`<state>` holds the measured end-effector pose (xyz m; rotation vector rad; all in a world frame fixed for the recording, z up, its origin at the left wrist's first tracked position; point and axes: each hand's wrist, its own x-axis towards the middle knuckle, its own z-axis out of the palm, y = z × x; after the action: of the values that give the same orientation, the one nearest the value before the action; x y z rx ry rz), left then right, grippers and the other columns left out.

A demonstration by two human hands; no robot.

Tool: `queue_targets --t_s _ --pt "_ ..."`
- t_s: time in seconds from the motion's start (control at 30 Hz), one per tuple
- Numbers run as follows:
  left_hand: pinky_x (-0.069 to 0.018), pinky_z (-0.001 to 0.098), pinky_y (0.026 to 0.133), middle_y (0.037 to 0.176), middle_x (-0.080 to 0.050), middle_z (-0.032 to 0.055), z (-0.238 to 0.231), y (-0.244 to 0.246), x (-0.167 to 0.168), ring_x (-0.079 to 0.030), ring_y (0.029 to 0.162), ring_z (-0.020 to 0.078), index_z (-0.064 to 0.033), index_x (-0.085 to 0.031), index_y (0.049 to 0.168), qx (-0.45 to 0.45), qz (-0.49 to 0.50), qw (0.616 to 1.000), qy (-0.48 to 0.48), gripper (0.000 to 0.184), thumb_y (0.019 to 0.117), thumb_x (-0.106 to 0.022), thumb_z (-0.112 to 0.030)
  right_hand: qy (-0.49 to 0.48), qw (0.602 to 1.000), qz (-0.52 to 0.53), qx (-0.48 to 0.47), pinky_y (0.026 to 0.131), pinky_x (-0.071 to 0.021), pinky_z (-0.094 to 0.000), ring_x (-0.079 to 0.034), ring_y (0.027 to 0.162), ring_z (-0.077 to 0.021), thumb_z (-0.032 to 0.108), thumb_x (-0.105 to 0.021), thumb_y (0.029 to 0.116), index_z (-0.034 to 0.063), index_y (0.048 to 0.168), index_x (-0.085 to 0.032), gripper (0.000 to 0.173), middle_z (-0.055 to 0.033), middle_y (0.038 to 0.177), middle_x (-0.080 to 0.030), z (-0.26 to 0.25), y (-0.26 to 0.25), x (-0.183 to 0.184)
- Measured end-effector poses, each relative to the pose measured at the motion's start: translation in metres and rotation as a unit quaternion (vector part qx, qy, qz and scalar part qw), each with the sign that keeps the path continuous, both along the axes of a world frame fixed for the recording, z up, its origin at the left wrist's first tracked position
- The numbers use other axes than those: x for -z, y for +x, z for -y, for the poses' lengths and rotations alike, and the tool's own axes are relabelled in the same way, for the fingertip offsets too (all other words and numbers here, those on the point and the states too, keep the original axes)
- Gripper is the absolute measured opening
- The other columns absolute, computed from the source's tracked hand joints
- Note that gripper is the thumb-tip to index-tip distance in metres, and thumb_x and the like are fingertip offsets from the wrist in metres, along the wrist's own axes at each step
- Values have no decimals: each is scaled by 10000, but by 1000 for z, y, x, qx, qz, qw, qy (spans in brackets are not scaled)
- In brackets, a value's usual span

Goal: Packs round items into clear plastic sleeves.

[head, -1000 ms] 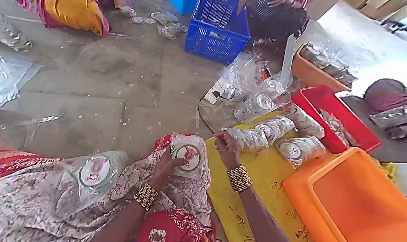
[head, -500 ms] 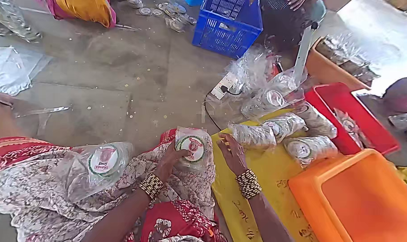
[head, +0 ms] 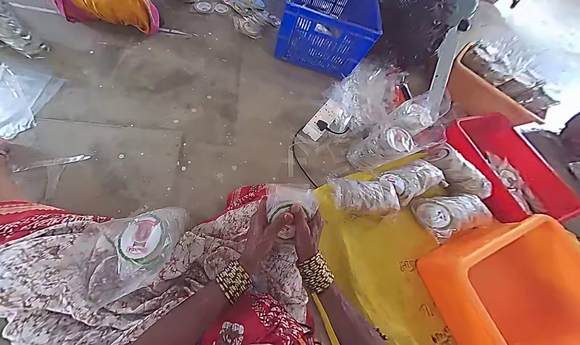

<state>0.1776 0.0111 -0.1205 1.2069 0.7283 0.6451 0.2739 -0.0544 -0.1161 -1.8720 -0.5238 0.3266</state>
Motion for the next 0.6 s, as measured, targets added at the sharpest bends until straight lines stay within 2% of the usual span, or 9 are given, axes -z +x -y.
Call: queue_targets --t_s 0.03,0.1,0.17,0.33,0.37,0.43,0.5,0.6 --pt "-512 269 1036 1259 -659 136 2 3 9 -640 1151 73 111 -404 1442 -3 -24 999 26 843 922 -694 -486 -3 1000 -3 6 943 -514 -325 -660 1003 -82 543 -559 918 -113 1249 -609 736 -137 1051 -717 0 2 4" --pt "-507 344 1033 1235 -676 177 2 8 24 -653 1145 125 118 -426 1447 -17 -80 994 73 919 911 -631 -600 9 1000 12 18 833 -549 -222 -664 866 14 495 -478 998 -91 1177 -647 635 -49 925 -721 -5 6 13" --pt "-503 363 1038 1226 -677 192 1 9 30 -653 1149 143 120 -432 1445 -28 -113 989 91 965 901 -587 -661 17 999 21 20 785 -542 -175 -648 814 55 444 -437 1031 -106 1155 -653 604 -28 879 -712 -10 6 16" --pt "-448 382 1099 1293 -633 249 0 9 35 -606 1243 203 139 -425 1442 -58 -143 981 114 904 921 -588 -581 20 997 72 5 819 -531 -159 -658 856 53 448 -385 1062 -126 1090 -670 641 -63 886 -726 -20 9 23" --pt "-396 442 1135 1351 -587 300 1 7 34 -563 1304 289 155 -389 1468 -53 -155 981 107 919 926 -591 -559 20 997 77 2 833 -521 -168 -658 866 39 413 -385 1067 -143 1085 -670 626 -85 887 -725 -20 9 24" --pt "-370 500 1141 1360 -568 333 2 7 36 -540 1318 362 167 -386 1466 -59 -167 978 106 917 918 -602 -537 32 995 90 1 820 -519 -135 -649 850 72 390 -379 1077 -131 1025 -678 602 -50 849 -714 -22 11 27" --pt "-403 489 1111 1309 -605 318 3 10 41 -580 1269 334 170 -433 1433 -77 -162 977 117 909 909 -603 -553 55 994 94 -2 830 -526 -116 -649 866 97 384 -372 1091 -114 992 -678 593 -19 848 -714 -22 14 33" --pt "-408 448 1113 1292 -622 301 3 10 49 -591 1259 273 181 -447 1411 -84 -147 978 122 897 927 -597 -559 71 992 105 -11 872 -523 -116 -653 908 96 352 -364 1103 -129 995 -680 585 -34 872 -726 -24 16 39"
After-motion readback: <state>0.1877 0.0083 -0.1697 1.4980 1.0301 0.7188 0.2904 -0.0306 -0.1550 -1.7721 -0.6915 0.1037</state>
